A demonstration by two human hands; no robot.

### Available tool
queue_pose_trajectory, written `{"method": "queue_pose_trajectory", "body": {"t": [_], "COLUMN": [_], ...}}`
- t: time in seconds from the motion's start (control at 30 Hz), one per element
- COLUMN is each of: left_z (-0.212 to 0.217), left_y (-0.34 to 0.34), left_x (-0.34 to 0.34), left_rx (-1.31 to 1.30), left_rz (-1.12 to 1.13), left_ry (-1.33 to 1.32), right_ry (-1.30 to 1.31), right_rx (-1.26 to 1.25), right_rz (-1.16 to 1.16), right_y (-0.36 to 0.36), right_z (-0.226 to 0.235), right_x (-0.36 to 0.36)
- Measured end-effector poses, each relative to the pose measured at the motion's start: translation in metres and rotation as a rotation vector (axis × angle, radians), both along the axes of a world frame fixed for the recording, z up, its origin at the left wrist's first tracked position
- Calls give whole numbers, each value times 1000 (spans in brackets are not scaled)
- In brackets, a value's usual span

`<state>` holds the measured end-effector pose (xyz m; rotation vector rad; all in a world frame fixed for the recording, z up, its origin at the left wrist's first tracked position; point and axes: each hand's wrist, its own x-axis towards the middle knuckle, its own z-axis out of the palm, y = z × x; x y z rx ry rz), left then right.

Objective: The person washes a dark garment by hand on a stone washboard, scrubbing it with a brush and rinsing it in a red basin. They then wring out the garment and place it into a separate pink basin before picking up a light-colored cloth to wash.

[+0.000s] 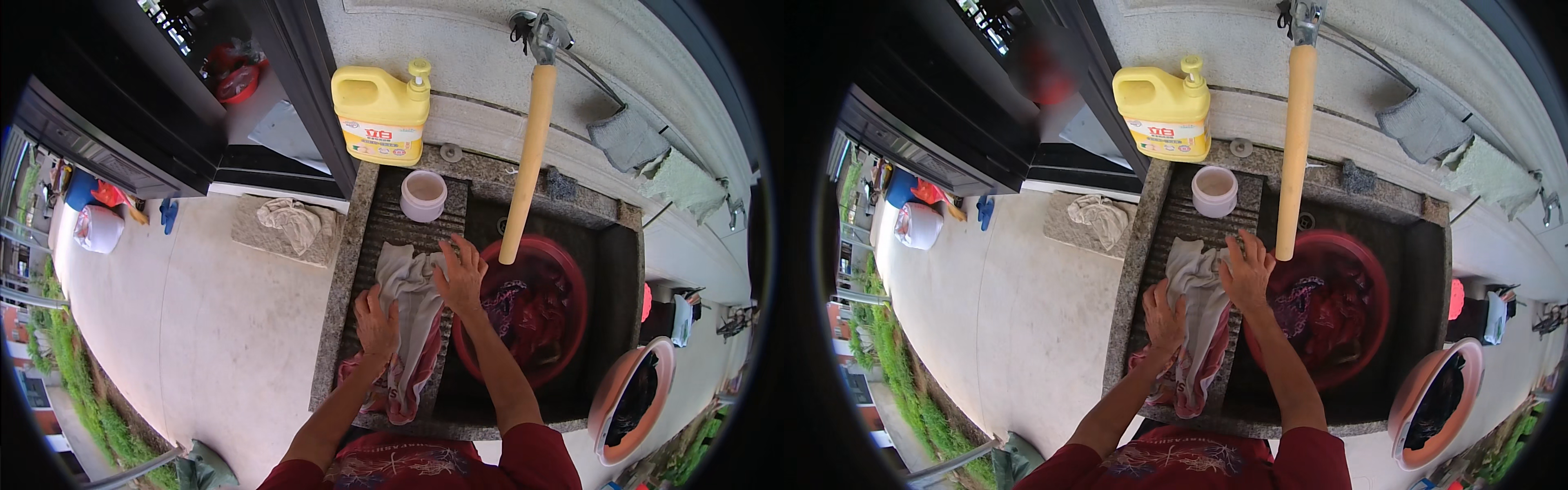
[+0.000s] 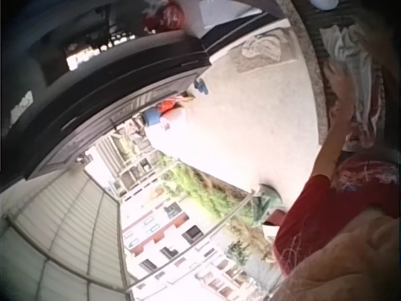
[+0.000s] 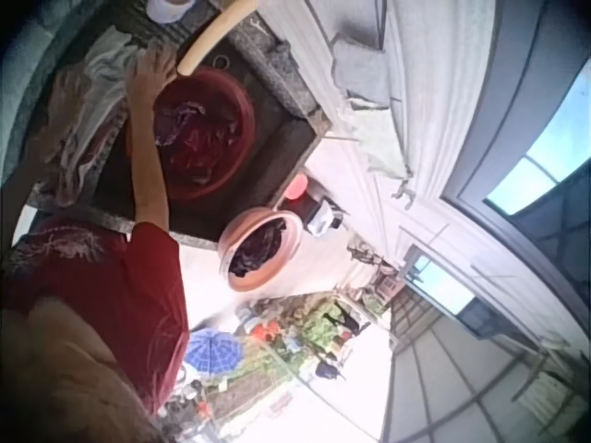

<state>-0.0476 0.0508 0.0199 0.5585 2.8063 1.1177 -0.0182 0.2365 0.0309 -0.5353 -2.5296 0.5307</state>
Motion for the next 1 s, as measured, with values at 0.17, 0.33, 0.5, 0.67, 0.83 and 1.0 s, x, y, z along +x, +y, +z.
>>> {"method": "queue_pose_trajectory", "body": {"t": [0.17,0.33,0.5,0.67,0.83,1.0], "left_z": [-6,-10,-12,-7,-13,-12], "left_y": [7,5,6,2,2,6], "left_x": [-2,-5,-5,-6,-5,-8], "left_rx": [-35,34,86,147,171,300], "left_rz": [29,-1,0,7,-5,11], "left_ry": [-3,37,43,15,-1,-5], "right_ry": [43,-445,-501,-571,-539,129], "right_rx": [172,112,176,116,2,-93], "right_rz": [25,59,52,90,95,-28], "right_y": [19,43,62,61,70,52], "right_z": [8,3,-12,-14,-24,8], "right_x": [-80,-140,-160,-171,-165,-143]}}
